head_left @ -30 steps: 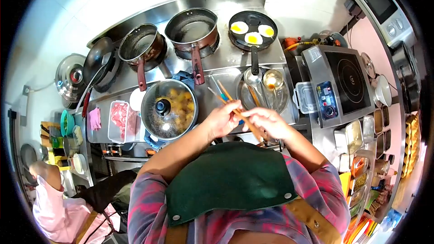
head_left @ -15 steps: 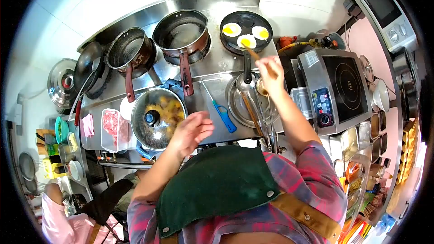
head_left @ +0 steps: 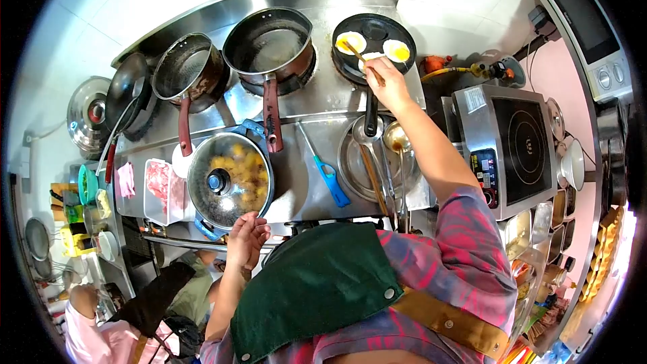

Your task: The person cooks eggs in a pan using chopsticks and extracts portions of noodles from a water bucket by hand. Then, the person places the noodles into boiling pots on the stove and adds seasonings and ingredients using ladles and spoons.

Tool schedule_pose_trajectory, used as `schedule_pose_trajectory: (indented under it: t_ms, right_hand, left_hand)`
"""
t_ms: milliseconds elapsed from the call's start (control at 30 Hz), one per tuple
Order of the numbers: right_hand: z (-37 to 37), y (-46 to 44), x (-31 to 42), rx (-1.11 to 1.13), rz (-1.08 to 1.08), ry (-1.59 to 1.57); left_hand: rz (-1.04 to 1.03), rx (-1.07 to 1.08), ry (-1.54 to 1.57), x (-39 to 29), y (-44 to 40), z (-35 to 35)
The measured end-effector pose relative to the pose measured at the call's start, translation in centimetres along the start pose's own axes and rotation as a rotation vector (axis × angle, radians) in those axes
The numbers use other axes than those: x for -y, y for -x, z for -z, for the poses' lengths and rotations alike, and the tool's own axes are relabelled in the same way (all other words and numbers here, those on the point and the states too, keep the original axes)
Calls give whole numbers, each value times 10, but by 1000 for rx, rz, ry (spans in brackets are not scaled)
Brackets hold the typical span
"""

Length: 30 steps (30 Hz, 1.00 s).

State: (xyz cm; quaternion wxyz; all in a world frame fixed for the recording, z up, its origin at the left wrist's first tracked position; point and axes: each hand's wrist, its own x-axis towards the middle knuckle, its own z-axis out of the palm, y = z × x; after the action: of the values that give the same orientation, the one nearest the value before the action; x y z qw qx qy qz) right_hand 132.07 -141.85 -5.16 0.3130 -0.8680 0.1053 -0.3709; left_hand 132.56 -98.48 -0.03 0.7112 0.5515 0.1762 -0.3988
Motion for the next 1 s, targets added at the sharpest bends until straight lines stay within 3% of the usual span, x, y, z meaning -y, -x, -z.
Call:
schedule_pose_trajectory:
  t_ms: [133, 200, 333, 400, 833, 933, 1000]
  right_hand:
    - [6, -1, -5, 86, 25, -17]
    - [14, -3, -12, -117, -79, -100]
    - [38, -9, -33, -313, -571, -549]
    - [53, -9, -38, -277, -632, -610]
    - [40, -36, -37, -267, -737, -490]
    - [35, -39, -45, -312, -750, -489]
    - [27, -37, -57, -451, -837, -686]
  left_hand:
    - [5, -9, -38, -1, -2, -6]
    - [-3, 10, -45, -1, -3, -4]
    - [-16, -21, -87, -3, -2, -2]
    - [-20, -11, -84, -4, -1, 0]
    - [-27, 0, -116, -8, -1, -3]
    - [-25, -2, -107, -8, -1, 0]
    - [-24, -7, -96, -7, -1, 1]
